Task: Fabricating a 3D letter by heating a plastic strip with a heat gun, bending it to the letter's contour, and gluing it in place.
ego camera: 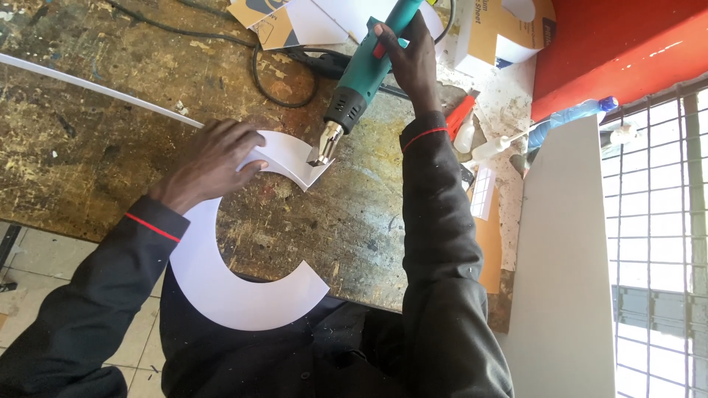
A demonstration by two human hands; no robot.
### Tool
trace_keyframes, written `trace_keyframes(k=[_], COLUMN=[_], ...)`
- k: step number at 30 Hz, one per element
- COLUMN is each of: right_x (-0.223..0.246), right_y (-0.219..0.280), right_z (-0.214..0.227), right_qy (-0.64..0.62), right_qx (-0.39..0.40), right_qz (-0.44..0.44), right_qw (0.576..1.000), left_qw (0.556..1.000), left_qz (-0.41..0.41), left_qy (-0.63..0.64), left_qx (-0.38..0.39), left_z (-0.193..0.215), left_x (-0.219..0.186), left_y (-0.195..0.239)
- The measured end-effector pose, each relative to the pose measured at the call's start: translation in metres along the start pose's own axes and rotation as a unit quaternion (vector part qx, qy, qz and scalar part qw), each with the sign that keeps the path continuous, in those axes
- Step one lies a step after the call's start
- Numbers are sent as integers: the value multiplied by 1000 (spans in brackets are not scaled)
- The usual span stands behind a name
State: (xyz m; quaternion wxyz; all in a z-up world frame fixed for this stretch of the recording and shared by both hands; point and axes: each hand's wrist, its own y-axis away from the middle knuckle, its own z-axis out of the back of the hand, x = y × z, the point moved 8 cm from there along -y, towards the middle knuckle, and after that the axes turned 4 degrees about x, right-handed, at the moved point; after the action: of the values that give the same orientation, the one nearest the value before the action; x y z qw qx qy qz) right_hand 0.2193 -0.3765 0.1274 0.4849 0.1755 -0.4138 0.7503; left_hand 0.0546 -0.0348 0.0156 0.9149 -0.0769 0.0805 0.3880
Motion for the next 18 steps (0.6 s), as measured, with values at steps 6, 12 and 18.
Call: trace_keyframes(k=[6, 12, 18], right_x=[-13, -21, -28], right_y=[0, 1, 2], right_z=[-1, -3, -5], right_qy=[56, 98, 104], right_qx=[-34, -49, -59], right_qz=[-60, -118, -110], right_qw=[996, 987, 987], left_qw=[997, 991, 991], left_qz=[65, 85, 78], left_qy=[-17, -85, -84], left_qx=[-30, -54, -67], left_z=[10, 21, 25], left_x=[30, 44, 39], left_y=[19, 28, 28])
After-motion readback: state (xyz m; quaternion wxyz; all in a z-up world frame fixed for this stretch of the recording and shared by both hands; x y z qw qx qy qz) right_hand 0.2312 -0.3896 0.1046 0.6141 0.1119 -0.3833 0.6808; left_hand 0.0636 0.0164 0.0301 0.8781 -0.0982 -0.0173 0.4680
